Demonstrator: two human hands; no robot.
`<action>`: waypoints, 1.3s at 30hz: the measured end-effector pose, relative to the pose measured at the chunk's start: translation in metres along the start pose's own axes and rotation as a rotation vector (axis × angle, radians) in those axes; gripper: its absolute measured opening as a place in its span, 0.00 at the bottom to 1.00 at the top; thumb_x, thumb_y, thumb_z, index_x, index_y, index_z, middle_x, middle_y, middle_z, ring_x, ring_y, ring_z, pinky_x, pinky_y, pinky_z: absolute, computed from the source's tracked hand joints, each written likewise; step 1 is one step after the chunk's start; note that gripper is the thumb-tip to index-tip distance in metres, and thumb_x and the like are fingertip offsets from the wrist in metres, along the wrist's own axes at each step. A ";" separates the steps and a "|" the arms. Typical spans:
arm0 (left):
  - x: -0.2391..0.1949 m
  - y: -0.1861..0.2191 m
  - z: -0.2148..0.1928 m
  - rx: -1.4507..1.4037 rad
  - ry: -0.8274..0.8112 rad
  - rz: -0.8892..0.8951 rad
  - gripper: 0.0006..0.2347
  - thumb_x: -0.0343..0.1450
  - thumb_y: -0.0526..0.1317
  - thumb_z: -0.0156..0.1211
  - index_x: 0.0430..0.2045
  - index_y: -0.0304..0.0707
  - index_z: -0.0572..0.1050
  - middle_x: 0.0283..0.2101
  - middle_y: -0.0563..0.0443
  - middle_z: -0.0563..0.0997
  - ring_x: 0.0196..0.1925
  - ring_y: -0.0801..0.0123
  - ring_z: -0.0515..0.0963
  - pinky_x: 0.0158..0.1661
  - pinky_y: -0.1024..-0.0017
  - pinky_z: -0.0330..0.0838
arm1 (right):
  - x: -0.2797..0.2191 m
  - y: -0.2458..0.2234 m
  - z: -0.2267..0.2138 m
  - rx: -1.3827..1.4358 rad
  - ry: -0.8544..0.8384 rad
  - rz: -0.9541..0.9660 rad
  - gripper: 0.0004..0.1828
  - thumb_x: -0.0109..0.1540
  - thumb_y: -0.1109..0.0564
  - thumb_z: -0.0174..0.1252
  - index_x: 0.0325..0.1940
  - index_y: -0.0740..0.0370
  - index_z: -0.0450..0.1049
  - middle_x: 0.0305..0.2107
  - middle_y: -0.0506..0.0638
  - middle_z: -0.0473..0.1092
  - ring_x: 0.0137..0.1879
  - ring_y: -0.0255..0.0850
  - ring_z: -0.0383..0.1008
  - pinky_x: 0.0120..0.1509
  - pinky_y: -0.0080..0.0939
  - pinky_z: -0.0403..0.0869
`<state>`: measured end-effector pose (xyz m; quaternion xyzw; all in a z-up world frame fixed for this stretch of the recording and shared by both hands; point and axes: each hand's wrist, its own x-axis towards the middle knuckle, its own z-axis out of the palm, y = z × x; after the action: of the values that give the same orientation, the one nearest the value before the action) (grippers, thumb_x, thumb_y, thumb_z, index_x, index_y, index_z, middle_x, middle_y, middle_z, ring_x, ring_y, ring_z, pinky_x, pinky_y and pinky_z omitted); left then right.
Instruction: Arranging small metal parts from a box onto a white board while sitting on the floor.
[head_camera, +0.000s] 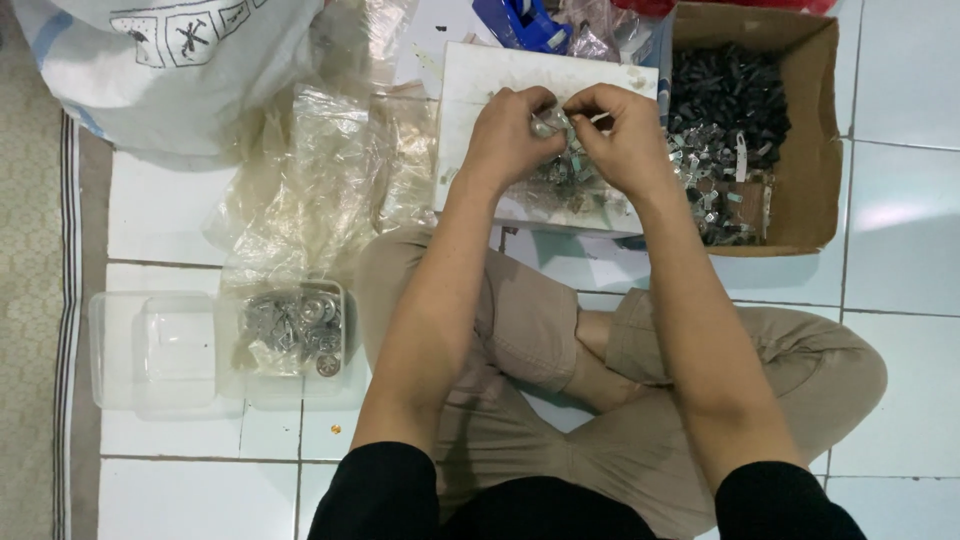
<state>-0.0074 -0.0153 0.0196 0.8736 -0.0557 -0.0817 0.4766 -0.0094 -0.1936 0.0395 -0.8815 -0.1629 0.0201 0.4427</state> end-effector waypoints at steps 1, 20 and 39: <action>0.002 -0.005 0.002 0.002 0.002 -0.002 0.13 0.62 0.41 0.65 0.39 0.43 0.80 0.38 0.45 0.82 0.45 0.57 0.76 0.40 0.63 0.72 | 0.001 -0.001 0.000 0.002 -0.002 -0.002 0.09 0.65 0.66 0.56 0.47 0.63 0.79 0.41 0.51 0.78 0.48 0.40 0.77 0.47 0.37 0.77; 0.006 -0.020 -0.001 -0.013 0.066 0.041 0.18 0.62 0.43 0.67 0.46 0.43 0.79 0.41 0.46 0.82 0.48 0.58 0.78 0.46 0.64 0.73 | -0.008 0.006 -0.007 -0.055 -0.083 0.102 0.23 0.63 0.56 0.59 0.62 0.66 0.71 0.46 0.55 0.67 0.48 0.44 0.66 0.50 0.43 0.67; 0.010 -0.030 0.011 0.258 0.047 0.116 0.24 0.58 0.34 0.65 0.52 0.35 0.76 0.41 0.47 0.85 0.49 0.51 0.73 0.45 0.59 0.72 | -0.016 0.057 0.042 -0.533 -0.123 -0.221 0.21 0.63 0.66 0.61 0.60 0.67 0.70 0.42 0.62 0.68 0.49 0.58 0.66 0.41 0.59 0.73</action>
<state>0.0011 -0.0097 -0.0125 0.9245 -0.1050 -0.0257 0.3655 -0.0170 -0.1972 -0.0328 -0.9408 -0.2840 -0.0185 0.1842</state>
